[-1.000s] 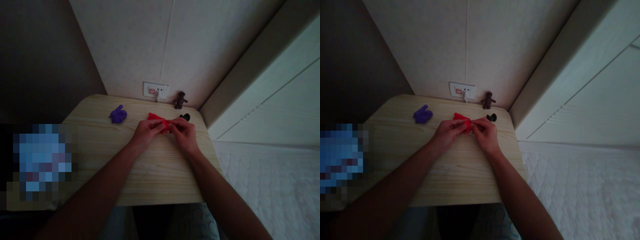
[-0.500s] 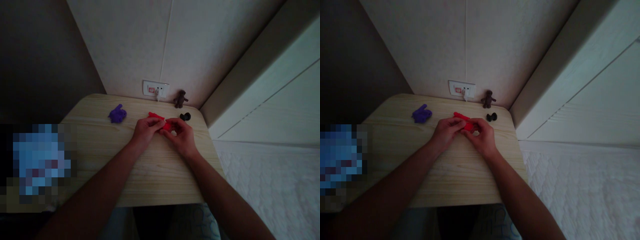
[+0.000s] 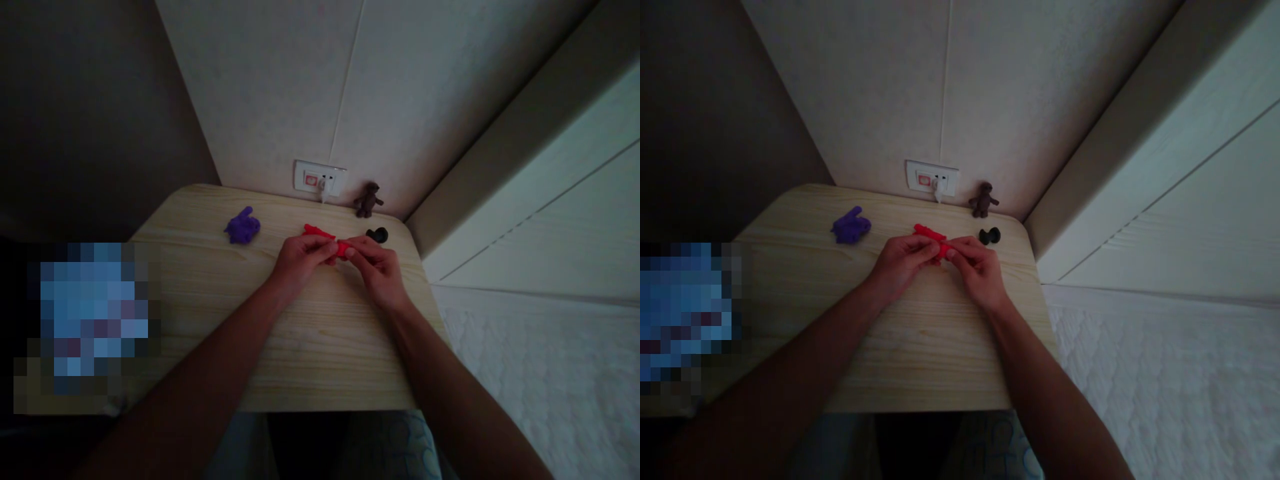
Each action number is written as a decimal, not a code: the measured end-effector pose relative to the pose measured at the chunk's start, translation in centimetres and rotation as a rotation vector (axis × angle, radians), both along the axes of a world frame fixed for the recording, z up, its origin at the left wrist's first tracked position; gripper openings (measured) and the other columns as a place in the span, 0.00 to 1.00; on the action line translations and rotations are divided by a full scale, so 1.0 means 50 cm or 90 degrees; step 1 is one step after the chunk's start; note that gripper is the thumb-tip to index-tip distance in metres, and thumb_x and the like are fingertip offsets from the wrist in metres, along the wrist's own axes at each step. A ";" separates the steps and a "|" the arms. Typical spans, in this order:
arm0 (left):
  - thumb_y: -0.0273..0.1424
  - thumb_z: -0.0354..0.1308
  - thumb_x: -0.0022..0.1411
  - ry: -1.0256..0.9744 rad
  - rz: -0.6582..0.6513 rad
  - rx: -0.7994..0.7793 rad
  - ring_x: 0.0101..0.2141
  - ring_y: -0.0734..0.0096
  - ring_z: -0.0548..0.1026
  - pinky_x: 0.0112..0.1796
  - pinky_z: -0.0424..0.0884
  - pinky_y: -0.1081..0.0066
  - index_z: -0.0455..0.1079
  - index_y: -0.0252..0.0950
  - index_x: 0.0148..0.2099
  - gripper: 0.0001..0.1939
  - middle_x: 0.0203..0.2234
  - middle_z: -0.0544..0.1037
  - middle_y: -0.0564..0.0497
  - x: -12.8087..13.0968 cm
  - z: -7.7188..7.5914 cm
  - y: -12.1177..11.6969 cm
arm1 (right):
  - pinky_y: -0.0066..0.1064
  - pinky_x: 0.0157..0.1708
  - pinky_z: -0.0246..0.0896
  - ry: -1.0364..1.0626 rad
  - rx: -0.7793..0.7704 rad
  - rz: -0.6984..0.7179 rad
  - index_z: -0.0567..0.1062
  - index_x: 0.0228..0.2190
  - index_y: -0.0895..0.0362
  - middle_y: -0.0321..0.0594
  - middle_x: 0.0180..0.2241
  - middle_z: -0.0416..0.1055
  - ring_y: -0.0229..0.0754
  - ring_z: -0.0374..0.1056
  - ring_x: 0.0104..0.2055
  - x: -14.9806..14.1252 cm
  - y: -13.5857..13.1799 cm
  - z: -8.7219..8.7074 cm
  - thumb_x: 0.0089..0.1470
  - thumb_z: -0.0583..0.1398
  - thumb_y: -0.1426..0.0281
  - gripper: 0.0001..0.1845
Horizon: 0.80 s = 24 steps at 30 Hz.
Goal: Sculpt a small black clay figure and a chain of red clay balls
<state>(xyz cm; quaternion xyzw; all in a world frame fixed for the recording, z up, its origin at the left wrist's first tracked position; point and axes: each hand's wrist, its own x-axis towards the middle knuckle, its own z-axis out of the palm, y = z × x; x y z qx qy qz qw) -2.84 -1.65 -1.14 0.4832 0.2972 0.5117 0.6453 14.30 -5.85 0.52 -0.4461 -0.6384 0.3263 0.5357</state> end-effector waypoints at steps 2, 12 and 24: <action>0.38 0.74 0.53 0.030 0.002 0.017 0.29 0.70 0.77 0.37 0.73 0.67 0.83 0.35 0.32 0.11 0.28 0.82 0.49 -0.002 -0.001 0.001 | 0.43 0.51 0.70 -0.021 -0.001 0.015 0.87 0.41 0.45 0.41 0.41 0.80 0.45 0.74 0.45 0.002 -0.003 0.003 0.62 0.67 0.58 0.10; 0.41 0.76 0.50 -0.042 -0.073 -0.040 0.41 0.62 0.82 0.53 0.73 0.58 0.84 0.34 0.38 0.17 0.35 0.86 0.45 0.000 -0.007 0.003 | 0.38 0.44 0.76 0.246 -0.108 0.001 0.85 0.39 0.46 0.34 0.35 0.83 0.41 0.78 0.37 -0.001 0.018 -0.026 0.45 0.77 0.60 0.17; 0.38 0.80 0.43 0.024 0.095 0.024 0.34 0.64 0.82 0.43 0.77 0.63 0.83 0.35 0.31 0.16 0.30 0.86 0.47 0.006 0.001 -0.006 | 0.39 0.44 0.77 0.122 -0.081 -0.084 0.86 0.33 0.51 0.39 0.36 0.82 0.44 0.78 0.38 -0.015 0.006 -0.016 0.40 0.79 0.57 0.18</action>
